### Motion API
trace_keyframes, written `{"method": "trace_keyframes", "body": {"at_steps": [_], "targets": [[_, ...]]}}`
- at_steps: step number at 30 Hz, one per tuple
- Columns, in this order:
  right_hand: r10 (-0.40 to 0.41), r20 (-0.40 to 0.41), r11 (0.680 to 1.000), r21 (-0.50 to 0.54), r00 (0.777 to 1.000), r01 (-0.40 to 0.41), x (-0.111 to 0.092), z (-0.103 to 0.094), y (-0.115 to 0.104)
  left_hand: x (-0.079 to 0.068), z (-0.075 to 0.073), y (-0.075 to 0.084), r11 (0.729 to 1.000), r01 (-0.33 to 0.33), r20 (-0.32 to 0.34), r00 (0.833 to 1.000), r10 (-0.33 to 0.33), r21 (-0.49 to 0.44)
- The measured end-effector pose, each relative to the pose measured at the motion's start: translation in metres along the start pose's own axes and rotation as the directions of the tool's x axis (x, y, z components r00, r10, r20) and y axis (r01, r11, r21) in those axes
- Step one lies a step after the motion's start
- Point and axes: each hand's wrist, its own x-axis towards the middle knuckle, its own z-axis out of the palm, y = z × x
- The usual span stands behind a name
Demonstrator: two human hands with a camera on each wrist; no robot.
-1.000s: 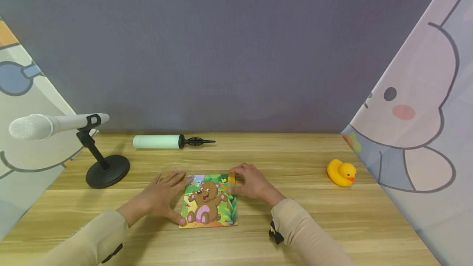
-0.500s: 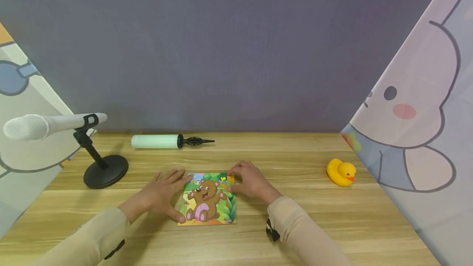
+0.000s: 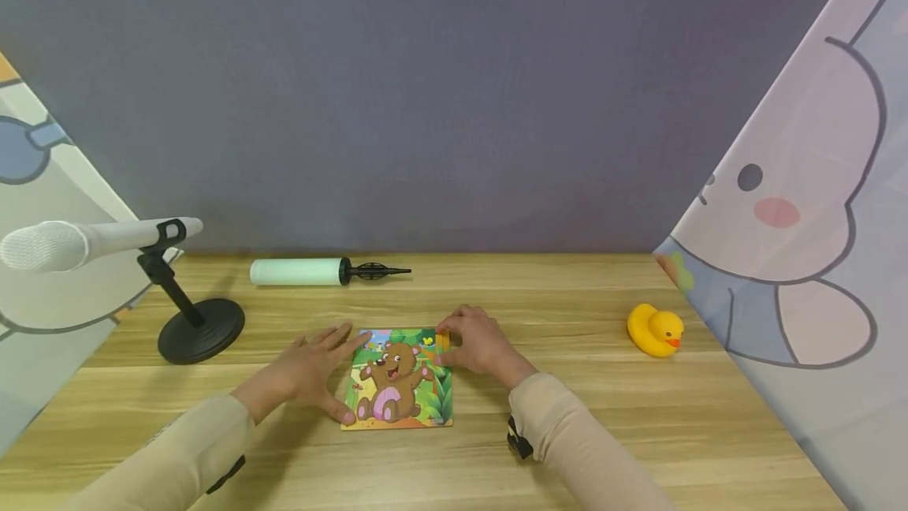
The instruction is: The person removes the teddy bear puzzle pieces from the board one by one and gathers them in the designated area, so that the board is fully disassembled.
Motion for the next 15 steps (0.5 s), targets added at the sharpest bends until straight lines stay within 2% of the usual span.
{"method": "trace_keyframes", "body": {"at_steps": [8, 15], "targets": [[0.015, -0.014, 1.0, -0.022, 1.0, -0.015, -0.0004, 0.0001, -0.0036, 0.0015, 0.0016, 0.0005, 1.0, 0.028, 0.016, 0.999, -0.028, 0.003], [0.016, -0.012, 1.0, -0.019, 1.0, -0.016, -0.0009, -0.0002, -0.0055, 0.0017, 0.0003, 0.0015, 1.0, 0.016, 0.031, 0.999, -0.016, -0.008]]}}
